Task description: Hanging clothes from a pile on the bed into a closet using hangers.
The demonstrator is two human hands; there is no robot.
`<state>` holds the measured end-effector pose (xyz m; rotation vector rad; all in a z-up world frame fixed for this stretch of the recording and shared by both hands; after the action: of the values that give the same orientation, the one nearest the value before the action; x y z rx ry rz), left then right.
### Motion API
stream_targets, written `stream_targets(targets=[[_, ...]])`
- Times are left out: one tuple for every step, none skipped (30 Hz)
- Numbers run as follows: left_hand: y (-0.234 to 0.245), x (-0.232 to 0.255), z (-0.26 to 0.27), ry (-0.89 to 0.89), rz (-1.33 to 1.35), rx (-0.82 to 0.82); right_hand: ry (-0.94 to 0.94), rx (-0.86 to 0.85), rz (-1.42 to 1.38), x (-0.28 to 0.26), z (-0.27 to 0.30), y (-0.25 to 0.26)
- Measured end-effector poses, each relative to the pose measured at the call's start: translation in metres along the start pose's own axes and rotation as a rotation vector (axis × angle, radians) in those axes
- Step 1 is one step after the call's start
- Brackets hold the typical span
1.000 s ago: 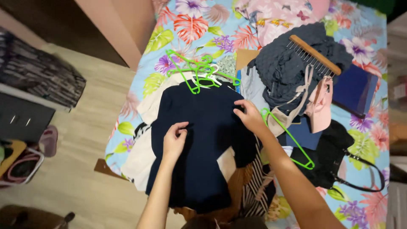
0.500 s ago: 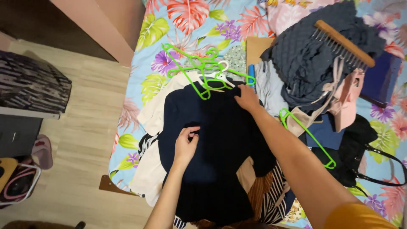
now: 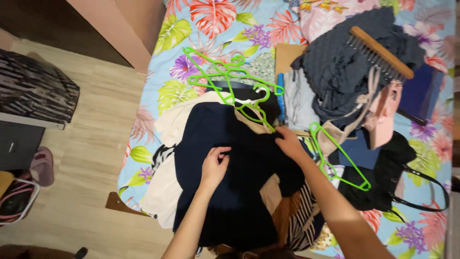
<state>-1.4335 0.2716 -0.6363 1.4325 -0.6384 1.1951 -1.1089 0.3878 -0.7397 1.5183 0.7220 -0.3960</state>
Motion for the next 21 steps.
stream_targets(targets=[[-0.006, 0.007, 0.004, -0.013, -0.001, -0.017, 0.01, 0.04, -0.093, -0.01, 0.011, 0.016], [-0.012, 0.015, 0.01, -0.018, 0.002, -0.018, 0.012, 0.045, -0.089, -0.022, 0.022, 0.033], [-0.019, 0.025, 0.017, -0.037, 0.009, -0.035, -0.003, 0.092, -0.119, -0.032, 0.033, 0.054], [-0.025, 0.034, 0.024, -0.056, 0.015, -0.05, -0.016, 0.138, -0.15, -0.044, 0.044, 0.074], [-0.034, 0.039, 0.034, -0.063, 0.018, -0.049, -0.011, 0.143, -0.148, -0.046, 0.056, 0.091], [-0.043, 0.044, 0.044, -0.061, 0.021, -0.065, 0.005, 0.175, -0.152, -0.05, 0.067, 0.109], [-0.052, 0.049, 0.055, -0.06, 0.025, -0.08, 0.02, 0.207, -0.157, -0.053, 0.079, 0.128], [-0.06, 0.06, 0.067, -0.068, 0.027, -0.076, 0.028, 0.213, -0.157, -0.044, 0.088, 0.14], [-0.07, 0.071, 0.081, -0.068, 0.074, -0.118, -0.033, 0.188, -0.234, -0.03, 0.098, 0.15], [-0.081, 0.082, 0.097, -0.065, 0.122, -0.163, -0.096, 0.159, -0.311, -0.017, 0.11, 0.159], [-0.082, 0.107, 0.116, -0.07, 0.124, -0.16, -0.091, 0.162, -0.31, -0.021, 0.123, 0.167], [-0.086, 0.137, 0.134, -0.117, 0.203, -0.208, -0.164, 0.153, -0.402, -0.02, 0.132, 0.172], [-0.089, 0.168, 0.152, -0.165, 0.282, -0.258, -0.236, 0.142, -0.495, -0.021, 0.142, 0.177], [-0.086, 0.192, 0.162, -0.177, 0.285, -0.255, -0.226, 0.15, -0.494, -0.057, 0.147, 0.19], [-0.083, 0.222, 0.175, -0.299, 0.243, -0.266, -0.312, 0.19, -0.649, -0.089, 0.154, 0.204], [-0.079, 0.252, 0.188, -0.421, 0.197, -0.275, -0.395, 0.228, -0.808, -0.122, 0.16, 0.215], [-0.076, 0.263, 0.192, -0.435, 0.196, -0.271, -0.382, 0.234, -0.811, -0.154, 0.159, 0.232], [-0.072, 0.28, 0.201, -0.587, 0.141, -0.264, -0.429, 0.282, -0.987, -0.183, 0.159, 0.248], [-0.068, 0.297, 0.21, -0.738, 0.083, -0.254, -0.474, 0.327, -1.164, -0.213, 0.159, 0.263], [-0.068, 0.307, 0.214, -0.745, 0.079, -0.245, -0.463, 0.324, -1.169, -0.221, 0.157, 0.267], [-0.066, 0.315, 0.215, -0.711, 0.079, -0.216, -0.38, 0.352, -1.152, -0.232, 0.153, 0.275]])
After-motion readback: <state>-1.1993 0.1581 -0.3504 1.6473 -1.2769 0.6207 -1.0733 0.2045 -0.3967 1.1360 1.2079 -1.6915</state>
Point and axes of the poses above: each hand's wrist, its own z-axis away from the middle knuckle, its own y-axis out of the back of the hand, x = y × z, the point moved 7 cm from there along -z, towards the middle knuckle, and after that the axes turned 11 degrees about x, right-handed, at the moved point
